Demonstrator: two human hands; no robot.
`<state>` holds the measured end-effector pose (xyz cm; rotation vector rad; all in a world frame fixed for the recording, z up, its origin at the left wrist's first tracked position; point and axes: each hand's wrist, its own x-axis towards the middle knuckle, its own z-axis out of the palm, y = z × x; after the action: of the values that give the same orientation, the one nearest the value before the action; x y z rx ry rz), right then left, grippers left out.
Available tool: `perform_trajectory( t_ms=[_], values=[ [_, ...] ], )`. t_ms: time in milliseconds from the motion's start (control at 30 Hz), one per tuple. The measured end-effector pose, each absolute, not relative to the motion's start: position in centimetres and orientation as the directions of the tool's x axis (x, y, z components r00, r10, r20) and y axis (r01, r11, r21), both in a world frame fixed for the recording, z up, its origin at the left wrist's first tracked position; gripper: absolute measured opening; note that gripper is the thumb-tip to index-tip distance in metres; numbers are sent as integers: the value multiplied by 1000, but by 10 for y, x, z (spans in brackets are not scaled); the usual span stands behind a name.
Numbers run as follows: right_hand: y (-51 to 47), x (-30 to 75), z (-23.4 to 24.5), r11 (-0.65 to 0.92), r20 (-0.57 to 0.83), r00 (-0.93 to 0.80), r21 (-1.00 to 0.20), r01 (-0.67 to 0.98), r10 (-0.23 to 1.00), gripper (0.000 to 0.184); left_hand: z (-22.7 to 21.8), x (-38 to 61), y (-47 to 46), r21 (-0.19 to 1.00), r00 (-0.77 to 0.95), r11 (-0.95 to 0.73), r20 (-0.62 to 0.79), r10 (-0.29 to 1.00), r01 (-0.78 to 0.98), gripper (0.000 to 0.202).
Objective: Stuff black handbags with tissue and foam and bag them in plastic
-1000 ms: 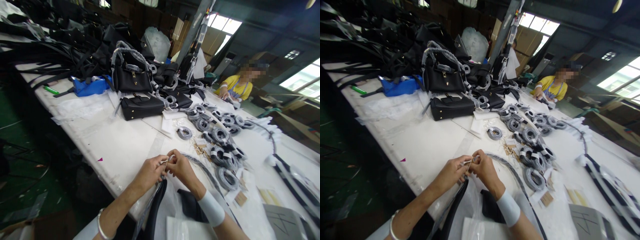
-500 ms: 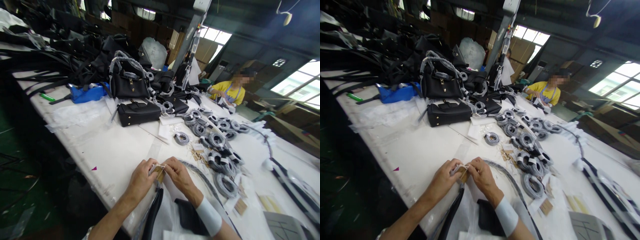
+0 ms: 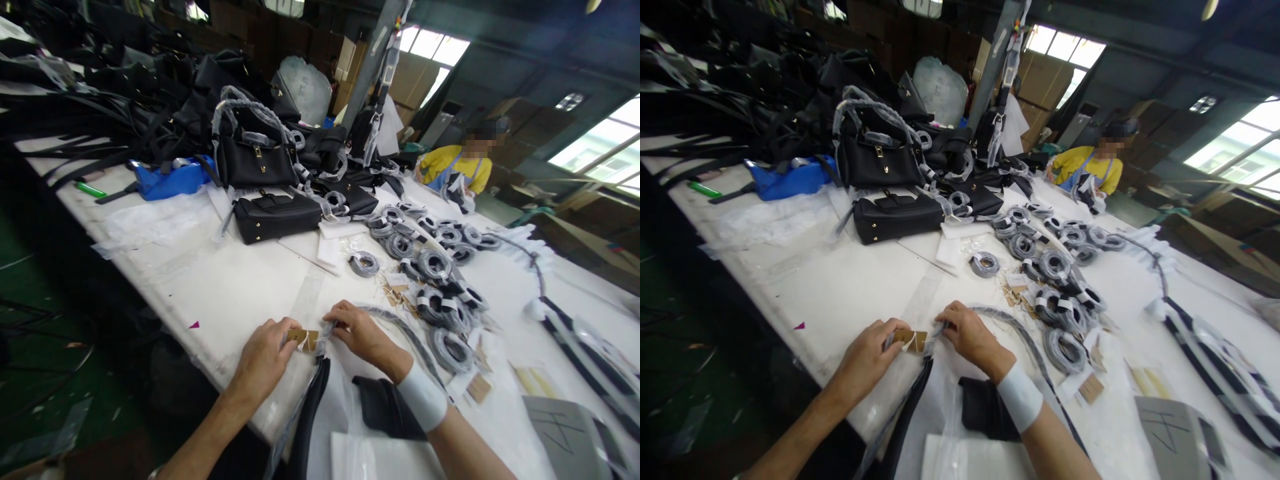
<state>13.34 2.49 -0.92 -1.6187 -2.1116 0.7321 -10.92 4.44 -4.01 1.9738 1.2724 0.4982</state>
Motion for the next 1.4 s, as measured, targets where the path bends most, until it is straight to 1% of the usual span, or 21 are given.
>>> perform_trajectory(
  t_ms=[67,167,233,300,367,400,467,533,633,733,800,833,933,1033,1100,1133,1200,1267,1333,1400],
  values=[
    [23,144,-9,164,-9,-209,-586,794,978,26,-39,-107,46,668,424,-272,-71,903,692,20],
    [18,164,-11,94,-7,-118,-563,821,993,21,-36,-102,52,604,402,-273,-86,912,749,16],
    [13,173,-12,57,-15,-78,-556,830,997,19,-33,-100,57,633,408,-256,-104,907,731,16],
    [9,177,-13,31,-20,-51,-550,835,999,19,-32,-99,61,717,421,-202,-139,896,667,17],
    [6,175,-13,31,-14,-47,-552,833,999,20,-33,-101,64,813,446,-144,-153,882,564,16],
    [6,173,-13,34,-8,-47,-556,831,999,20,-34,-103,65,849,460,-125,-149,875,513,17],
    [7,169,-14,36,7,-38,-564,825,999,21,-39,-107,69,886,480,-103,-144,865,452,28],
    [10,167,-16,22,19,-13,-567,823,1000,20,-46,-111,74,873,478,-113,-148,866,475,38],
    [11,166,-16,11,29,6,-567,824,1000,20,-54,-112,80,833,478,-155,-144,866,531,43],
    [6,169,-4,17,50,14,-576,817,999,33,-57,-114,85,772,466,-164,-188,864,615,47],
    [-4,181,13,-19,63,66,-561,828,996,40,-61,-117,89,740,439,-205,-134,888,640,51],
    [-12,191,23,-59,64,111,-539,840,992,39,-64,-118,91,730,431,-250,-67,900,636,53],
    [-43,235,48,-233,57,284,-434,871,957,23,-73,-122,94,695,421,-407,163,892,593,53],
    [-77,284,53,-443,51,484,-326,835,874,17,-76,-117,88,665,448,-527,309,839,529,46],
    [-92,308,43,-561,53,592,-261,785,804,19,-71,-106,78,627,504,-624,391,770,467,39],
    [-96,316,37,-596,55,623,-239,767,780,21,-66,-98,73,602,538,-670,423,730,435,36],
    [-97,325,22,-623,53,645,-214,753,762,26,-53,-82,63,555,601,-743,465,651,375,31],
    [-91,328,8,-628,43,648,-207,750,760,29,-40,-66,55,526,642,-781,479,599,336,27],
    [-84,327,-2,-636,33,655,-206,743,755,30,-28,-53,51,513,679,-797,463,570,319,25],
    [-80,328,-6,-643,24,661,-208,738,750,30,-15,-42,50,509,715,-796,418,560,326,23]
  ],
)
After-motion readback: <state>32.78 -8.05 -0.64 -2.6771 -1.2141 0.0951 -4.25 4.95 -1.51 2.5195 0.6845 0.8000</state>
